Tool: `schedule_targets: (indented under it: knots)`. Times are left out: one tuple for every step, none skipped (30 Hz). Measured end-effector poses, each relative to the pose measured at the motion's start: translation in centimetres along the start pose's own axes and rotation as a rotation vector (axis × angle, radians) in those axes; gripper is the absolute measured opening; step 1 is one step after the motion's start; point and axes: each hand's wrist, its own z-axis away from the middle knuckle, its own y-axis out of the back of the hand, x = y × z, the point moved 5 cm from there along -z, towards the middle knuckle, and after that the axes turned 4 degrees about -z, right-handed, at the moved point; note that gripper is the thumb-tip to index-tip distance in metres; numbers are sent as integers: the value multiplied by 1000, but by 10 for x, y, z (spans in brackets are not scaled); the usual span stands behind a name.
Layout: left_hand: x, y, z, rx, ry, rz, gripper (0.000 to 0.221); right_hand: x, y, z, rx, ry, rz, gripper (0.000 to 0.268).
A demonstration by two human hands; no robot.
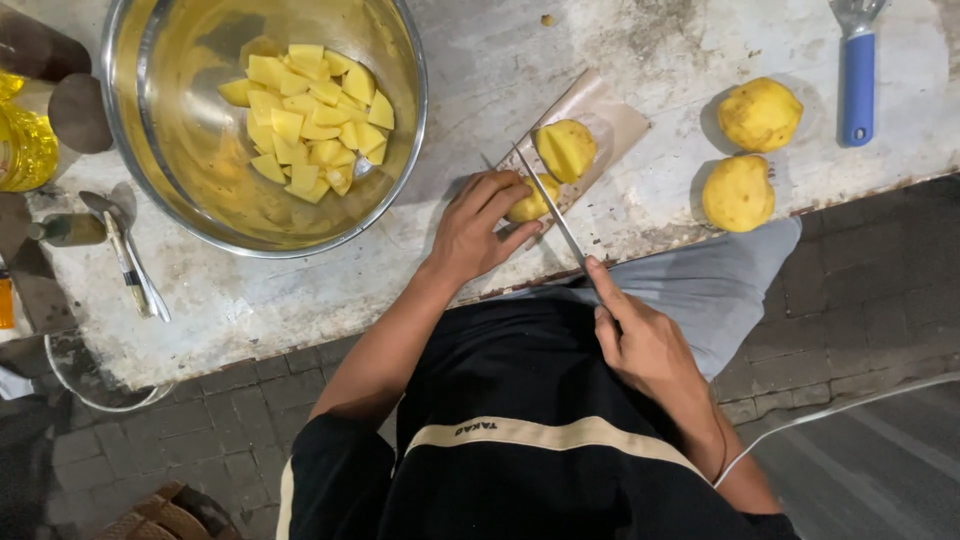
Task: The person is cutting peeled potatoes into small chunks on a cutting board and placing them into a metal bowl.
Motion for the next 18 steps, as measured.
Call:
schedule_targets:
  knots:
    - [-1,-1,-1,1,0,0,35,0,0,-1,0,1,0,64]
    - [0,-1,0,9,-7,7,33,0,0,-1,-5,-3,1,63]
    - [0,-1,0,18,-15,14,31,-1,0,-1,-11,-6,2,63]
    - [-1,-3,2,15,-14,16,31,1,-1,-1,-12,-9,1,63]
    - [-2,-4,4,24,-17,14,31,2,-2,0,-17,-9,-3,64]
    - [-4,-5,5,36,-21,9,30,3,-3,-1,-21,-6,-5,64]
    - [-4,-5,4,35,-22,10,30,0,-2,-1,-21,-7,-5,64]
    - [-3,-3,3,47,-28,19,28,-2,-2,-2,-27,-9,0,64]
    - [-2,-2,3,58,-35,29,26,-4,-2,-2,-34,-12,5,63]
    - [-3,-3,3,56,-32,30,26,-6,-2,-2,-36,-15,4,63]
    - [-3,-3,3,62,-35,27,25,-8,-1,-2,-28,-9,24,63]
    - [-4,-4,4,67,-38,26,24,-11,0,-1,-21,-5,45,63]
    - [-3,-4,5,64,-35,29,24,-14,-1,1,-23,-9,44,63]
    - [-4,-4,5,70,-39,33,24,-18,-1,1,-32,-1,78,64]
    - [-5,-4,4,76,-44,37,24,-22,-2,1,-42,6,112,65]
    - [-4,-4,3,75,-44,41,24,-23,0,1,-41,2,112,65]
    - [-4,-4,3,76,-36,43,24,-25,1,0,-51,4,119,66]
    - [-3,-3,3,77,-27,45,24,-26,2,0,-62,6,125,68]
